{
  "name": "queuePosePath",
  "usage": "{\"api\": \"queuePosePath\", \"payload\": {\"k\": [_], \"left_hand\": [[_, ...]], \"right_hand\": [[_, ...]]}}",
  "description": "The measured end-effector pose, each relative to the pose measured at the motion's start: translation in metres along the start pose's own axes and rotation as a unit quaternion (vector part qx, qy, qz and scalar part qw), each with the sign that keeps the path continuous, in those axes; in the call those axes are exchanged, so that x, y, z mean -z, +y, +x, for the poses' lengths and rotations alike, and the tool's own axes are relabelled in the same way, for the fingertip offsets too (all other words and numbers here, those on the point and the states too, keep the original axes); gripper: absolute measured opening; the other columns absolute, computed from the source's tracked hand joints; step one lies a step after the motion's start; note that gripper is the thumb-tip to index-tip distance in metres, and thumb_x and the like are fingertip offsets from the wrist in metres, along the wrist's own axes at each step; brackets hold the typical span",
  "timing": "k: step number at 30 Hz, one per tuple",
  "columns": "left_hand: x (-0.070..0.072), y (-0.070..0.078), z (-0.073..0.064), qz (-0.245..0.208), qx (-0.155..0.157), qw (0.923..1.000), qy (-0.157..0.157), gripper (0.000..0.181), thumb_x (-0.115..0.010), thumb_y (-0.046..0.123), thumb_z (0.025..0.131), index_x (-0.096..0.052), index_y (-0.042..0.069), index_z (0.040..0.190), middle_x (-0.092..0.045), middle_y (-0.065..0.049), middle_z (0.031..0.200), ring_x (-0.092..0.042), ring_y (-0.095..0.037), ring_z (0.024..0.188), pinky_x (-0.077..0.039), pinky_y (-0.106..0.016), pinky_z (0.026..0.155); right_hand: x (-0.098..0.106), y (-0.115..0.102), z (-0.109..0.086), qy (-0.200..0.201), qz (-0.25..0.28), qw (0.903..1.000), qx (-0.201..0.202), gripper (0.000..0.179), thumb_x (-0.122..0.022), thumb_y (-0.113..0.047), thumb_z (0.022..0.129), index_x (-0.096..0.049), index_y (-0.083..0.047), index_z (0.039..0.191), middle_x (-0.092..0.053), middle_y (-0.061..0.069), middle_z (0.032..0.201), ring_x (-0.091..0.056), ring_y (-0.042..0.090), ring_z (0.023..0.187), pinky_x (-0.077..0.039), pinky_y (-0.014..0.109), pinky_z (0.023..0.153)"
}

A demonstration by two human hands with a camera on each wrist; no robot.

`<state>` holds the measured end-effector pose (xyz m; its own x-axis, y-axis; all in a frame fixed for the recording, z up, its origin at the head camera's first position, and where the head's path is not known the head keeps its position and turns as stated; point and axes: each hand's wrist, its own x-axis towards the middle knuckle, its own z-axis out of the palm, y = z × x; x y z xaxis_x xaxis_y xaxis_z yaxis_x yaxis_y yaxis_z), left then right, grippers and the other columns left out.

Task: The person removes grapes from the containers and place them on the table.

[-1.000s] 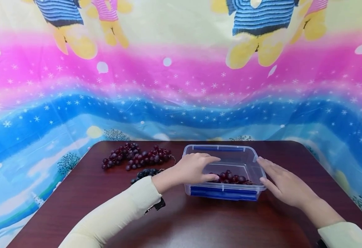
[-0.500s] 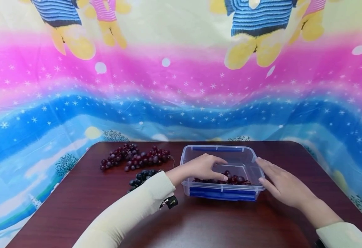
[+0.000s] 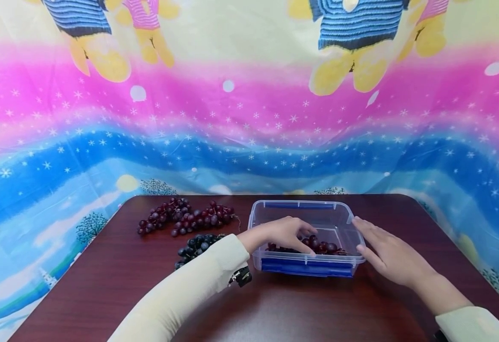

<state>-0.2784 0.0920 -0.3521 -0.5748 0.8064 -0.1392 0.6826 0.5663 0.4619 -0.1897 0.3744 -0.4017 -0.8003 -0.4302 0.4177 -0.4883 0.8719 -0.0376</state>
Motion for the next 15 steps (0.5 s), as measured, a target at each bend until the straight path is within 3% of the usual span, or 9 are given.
{"api": "queuePosePath", "payload": {"k": [15], "left_hand": [[-0.008, -0.005, 0.013, -0.001, -0.003, 0.9995, -0.030, 0.067, -0.075, 0.037, 0.085, -0.050, 0.020, 0.144, -0.049, 0.009, 0.142, -0.045, -0.005, 0.128, -0.040, -0.016, 0.095]], "right_hand": [[-0.002, 0.002, -0.001, -0.008, 0.000, 1.0000, 0.002, 0.066, -0.061, -0.023, 0.096, -0.030, -0.013, 0.154, -0.040, 0.014, 0.150, -0.043, 0.026, 0.132, -0.002, 0.003, 0.102]]}}
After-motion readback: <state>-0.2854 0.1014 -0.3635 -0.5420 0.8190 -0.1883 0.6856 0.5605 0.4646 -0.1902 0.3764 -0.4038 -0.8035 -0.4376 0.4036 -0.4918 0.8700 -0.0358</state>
